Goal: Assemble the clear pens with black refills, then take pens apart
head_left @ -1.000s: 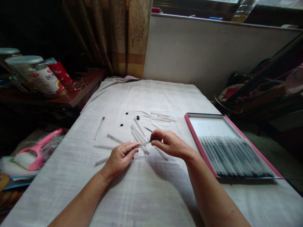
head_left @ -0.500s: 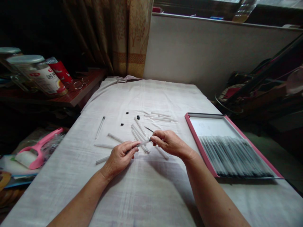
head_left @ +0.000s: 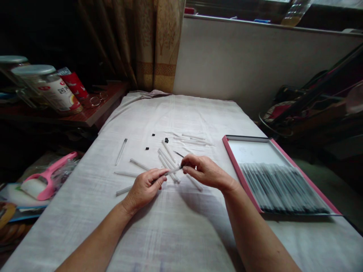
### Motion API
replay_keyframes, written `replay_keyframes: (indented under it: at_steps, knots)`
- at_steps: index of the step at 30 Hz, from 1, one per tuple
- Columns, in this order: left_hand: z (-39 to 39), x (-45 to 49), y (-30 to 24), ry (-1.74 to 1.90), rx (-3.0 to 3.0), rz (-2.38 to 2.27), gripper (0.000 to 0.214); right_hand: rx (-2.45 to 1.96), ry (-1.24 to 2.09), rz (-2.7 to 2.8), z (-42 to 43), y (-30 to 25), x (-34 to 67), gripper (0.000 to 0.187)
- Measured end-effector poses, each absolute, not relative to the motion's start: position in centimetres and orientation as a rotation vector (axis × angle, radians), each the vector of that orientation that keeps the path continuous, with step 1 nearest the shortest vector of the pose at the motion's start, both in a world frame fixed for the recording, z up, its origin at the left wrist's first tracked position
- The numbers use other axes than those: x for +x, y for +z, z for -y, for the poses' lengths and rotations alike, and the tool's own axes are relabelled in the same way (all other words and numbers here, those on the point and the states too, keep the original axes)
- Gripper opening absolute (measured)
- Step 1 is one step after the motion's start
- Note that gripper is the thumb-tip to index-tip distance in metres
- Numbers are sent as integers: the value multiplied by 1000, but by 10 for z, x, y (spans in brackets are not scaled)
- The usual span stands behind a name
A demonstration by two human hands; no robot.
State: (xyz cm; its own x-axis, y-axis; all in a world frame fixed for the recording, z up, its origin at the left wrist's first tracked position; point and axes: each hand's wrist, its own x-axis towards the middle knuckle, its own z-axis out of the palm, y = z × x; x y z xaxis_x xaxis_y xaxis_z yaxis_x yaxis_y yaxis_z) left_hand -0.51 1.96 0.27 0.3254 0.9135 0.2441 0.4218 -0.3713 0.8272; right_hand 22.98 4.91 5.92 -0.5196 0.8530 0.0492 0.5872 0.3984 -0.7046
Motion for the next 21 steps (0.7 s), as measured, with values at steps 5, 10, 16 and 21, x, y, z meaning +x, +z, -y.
replay_keyframes:
  at_steps: [5, 10, 16, 21]
  knots:
    - [-19, -5, 3, 973, 1949, -1169, 27, -1306, 805, 2304, -49, 57, 227, 22]
    - [-20, -5, 3, 996, 1975, -1167, 26, -1314, 819, 2340, -48, 59, 225, 27]
    - [-22, -8, 5, 1101, 2064, -1107, 25, -1297, 917, 2277, -47, 63, 220, 27]
    - [-22, -12, 10, 1257, 2207, -1147, 24, -1257, 1050, 2049, -47, 51, 210, 34]
